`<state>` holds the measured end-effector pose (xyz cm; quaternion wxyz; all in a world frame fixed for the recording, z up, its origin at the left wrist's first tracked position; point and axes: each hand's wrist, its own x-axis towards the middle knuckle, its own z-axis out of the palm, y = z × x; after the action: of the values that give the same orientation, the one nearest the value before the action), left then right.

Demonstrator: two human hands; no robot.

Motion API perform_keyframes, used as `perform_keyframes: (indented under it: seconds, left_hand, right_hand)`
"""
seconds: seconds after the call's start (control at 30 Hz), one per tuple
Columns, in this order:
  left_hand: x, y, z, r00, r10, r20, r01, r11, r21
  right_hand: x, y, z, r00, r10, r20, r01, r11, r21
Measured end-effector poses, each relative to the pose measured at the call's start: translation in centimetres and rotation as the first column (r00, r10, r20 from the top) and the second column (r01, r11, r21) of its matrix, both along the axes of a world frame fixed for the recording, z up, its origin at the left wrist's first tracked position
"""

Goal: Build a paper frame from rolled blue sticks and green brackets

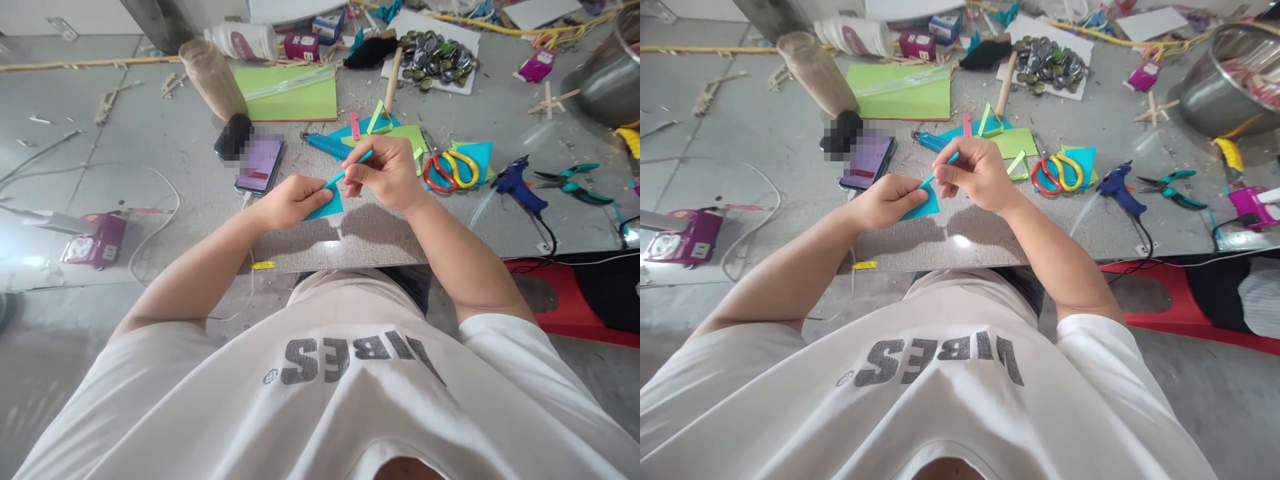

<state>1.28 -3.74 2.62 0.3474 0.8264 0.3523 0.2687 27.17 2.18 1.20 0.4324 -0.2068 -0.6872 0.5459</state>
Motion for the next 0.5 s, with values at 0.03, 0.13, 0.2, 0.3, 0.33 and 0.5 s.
perform_keyframes:
  seconds: [0.03, 0.13, 0.2, 0.3, 0.33, 0.5]
  left_hand:
    - [0.1, -0.1, -0.1, 1.0, 0.017, -0.004, -0.017, 1.0, 0.021]
    - [0.3, -0.2, -0.8, 0.993, 0.117, -0.01, -0.115, 0.988, 0.107]
    - [0.4, -0.3, -1.4, 0.982, 0.186, 0.0, -0.184, 0.971, 0.154]
    - [0.3, -0.3, -1.8, 0.982, 0.191, -0.001, -0.188, 0.97, 0.155]
    - [0.2, -0.3, -1.8, 0.986, 0.167, -0.006, -0.164, 0.977, 0.135]
    - [0.0, -0.5, -1.2, 0.999, 0.034, -0.017, -0.033, 0.999, 0.011]
  right_hand:
    - [-0.1, -0.1, 0.0, 1.0, -0.011, -0.002, 0.011, 1.0, -0.003]
    - [-0.4, -0.4, -0.2, 0.997, -0.078, 0.004, 0.078, 0.997, -0.016]
    - [-0.6, -0.4, -0.4, 0.994, -0.112, 0.018, 0.113, 0.993, -0.017]
    - [-0.6, -0.2, -0.4, 0.995, -0.093, 0.021, 0.093, 0.996, 0.011]
    - [-0.6, -0.2, -0.4, 0.998, -0.065, 0.022, 0.065, 0.998, 0.023]
    - [-0.3, -0.3, 0.2, 0.998, 0.037, 0.044, -0.039, 0.999, 0.03]
